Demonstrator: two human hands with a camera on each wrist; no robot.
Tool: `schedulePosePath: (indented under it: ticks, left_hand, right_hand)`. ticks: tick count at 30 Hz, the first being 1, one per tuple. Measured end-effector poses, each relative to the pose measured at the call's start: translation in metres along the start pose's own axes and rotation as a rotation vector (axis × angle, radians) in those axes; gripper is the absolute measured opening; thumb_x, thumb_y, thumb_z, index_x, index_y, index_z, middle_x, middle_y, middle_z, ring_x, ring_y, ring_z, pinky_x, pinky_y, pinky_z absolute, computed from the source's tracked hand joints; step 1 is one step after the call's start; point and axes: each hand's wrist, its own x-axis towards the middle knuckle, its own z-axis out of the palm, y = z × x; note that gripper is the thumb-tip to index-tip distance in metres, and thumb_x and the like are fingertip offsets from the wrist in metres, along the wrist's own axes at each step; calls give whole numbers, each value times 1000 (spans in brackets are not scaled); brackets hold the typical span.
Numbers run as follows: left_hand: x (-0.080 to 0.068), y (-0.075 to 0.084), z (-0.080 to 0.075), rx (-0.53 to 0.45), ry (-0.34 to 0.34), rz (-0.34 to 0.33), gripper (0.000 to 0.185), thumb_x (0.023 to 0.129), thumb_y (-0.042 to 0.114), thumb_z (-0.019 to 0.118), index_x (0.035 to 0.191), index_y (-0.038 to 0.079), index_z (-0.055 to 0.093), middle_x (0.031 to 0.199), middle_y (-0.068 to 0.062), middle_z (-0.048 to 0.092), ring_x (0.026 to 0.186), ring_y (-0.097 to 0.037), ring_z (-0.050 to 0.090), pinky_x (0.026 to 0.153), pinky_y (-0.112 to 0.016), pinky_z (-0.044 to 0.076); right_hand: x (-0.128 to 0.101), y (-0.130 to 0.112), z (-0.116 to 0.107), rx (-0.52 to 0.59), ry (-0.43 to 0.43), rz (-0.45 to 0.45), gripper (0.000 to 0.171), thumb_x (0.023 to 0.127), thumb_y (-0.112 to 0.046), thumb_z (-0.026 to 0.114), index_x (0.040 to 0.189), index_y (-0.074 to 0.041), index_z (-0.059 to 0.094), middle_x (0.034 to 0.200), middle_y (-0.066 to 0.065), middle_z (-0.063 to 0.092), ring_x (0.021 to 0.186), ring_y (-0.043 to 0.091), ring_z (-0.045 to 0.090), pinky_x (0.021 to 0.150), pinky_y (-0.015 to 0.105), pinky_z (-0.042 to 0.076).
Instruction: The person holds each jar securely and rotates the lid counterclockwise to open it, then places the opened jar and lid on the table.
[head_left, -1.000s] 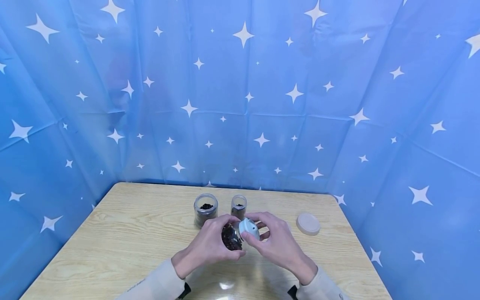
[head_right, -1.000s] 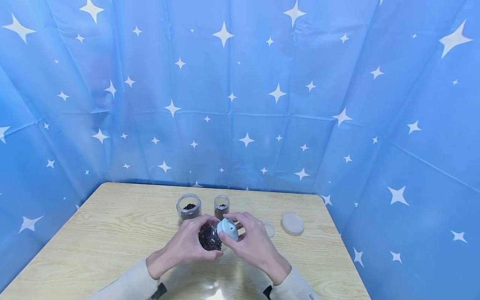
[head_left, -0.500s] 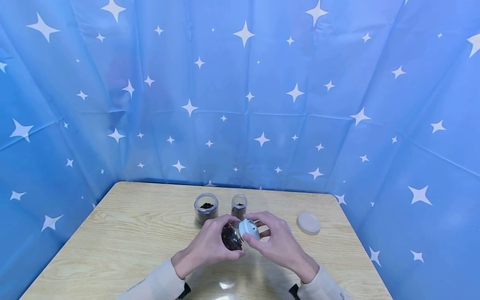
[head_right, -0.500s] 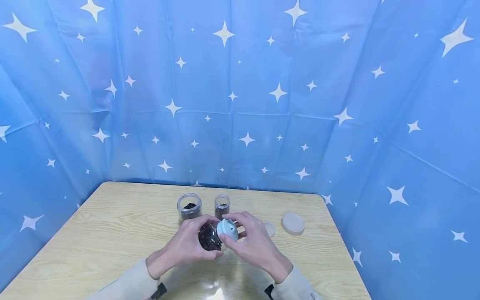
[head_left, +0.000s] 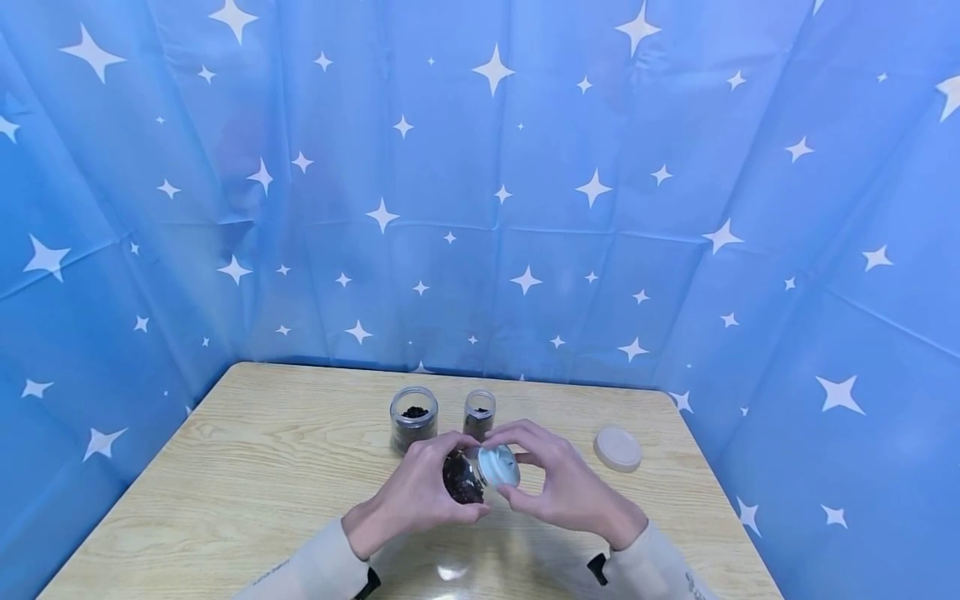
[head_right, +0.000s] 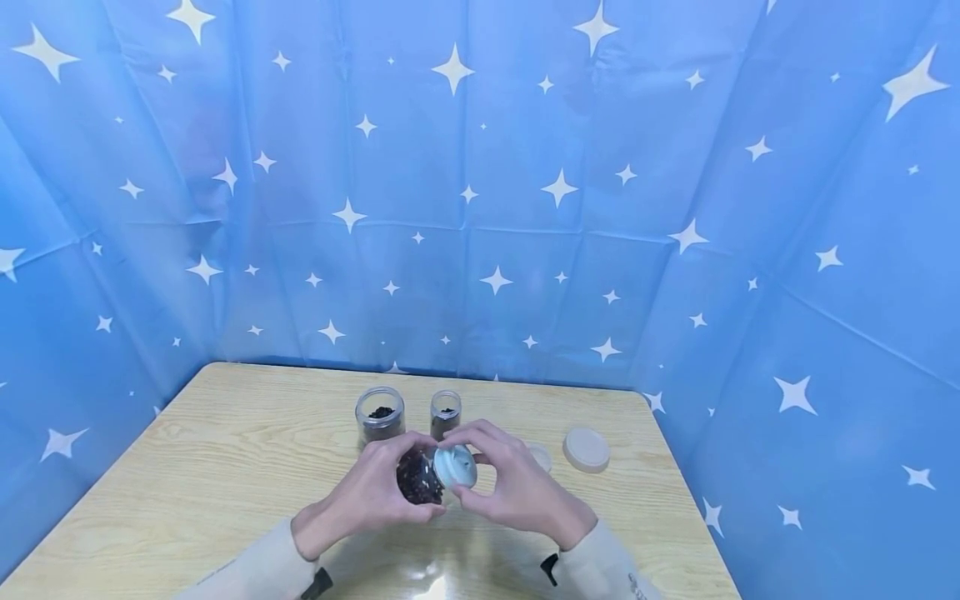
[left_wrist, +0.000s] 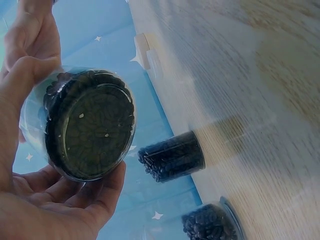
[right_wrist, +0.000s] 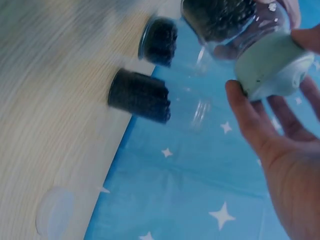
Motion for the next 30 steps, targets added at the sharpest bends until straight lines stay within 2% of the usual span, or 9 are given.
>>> schedulePosePath:
  ticks: [3, 10, 19, 26, 30]
  left_hand:
    - [-1, -1, 1, 0, 2, -1, 76, 74, 35, 109, 140, 15, 75, 123, 5, 85, 107, -6, 76, 95, -26, 64]
    - [-1, -1, 0, 4, -8, -11, 76, 76, 36, 109, 140, 14, 75, 123, 3, 85, 105, -6, 76, 93, -25, 64]
    - [-1, 0, -1, 11, -8, -11, 74, 76, 38, 108, 139, 15, 75, 124, 0, 86, 106, -6, 76, 94, -27, 64]
    - [-2, 0, -1, 16, -8, -13, 76, 76, 37, 108, 140, 14, 75, 125, -2, 86, 107, -8, 77, 96, -27, 65]
    - [-1, 1, -1, 22, -6, -14, 77, 75, 36, 109, 140, 12, 75, 126, -3, 86, 108, -9, 77, 96, -28, 65]
  right_hand:
    - [0, 2, -2, -8, -27, -34, 67, 90, 5, 89, 148, -22, 69, 155, 8, 71, 138, 23, 74, 109, 43, 69]
    - [1, 5, -3, -5, -54, -90, 68, 91, 8, 87, 150, -20, 68, 158, 12, 68, 141, 27, 74, 112, 47, 67]
    - [1, 7, -3, -38, -51, -108, 71, 90, 9, 87, 151, -20, 67, 161, 11, 66, 139, 26, 75, 112, 42, 67]
    - [0, 7, -2, -82, -30, -125, 71, 88, 6, 89, 150, -22, 68, 163, 5, 65, 137, 25, 75, 108, 37, 68]
    - [0, 6, -2, -82, -25, -126, 72, 89, 3, 90, 152, -21, 67, 164, 8, 65, 140, 26, 74, 108, 38, 68]
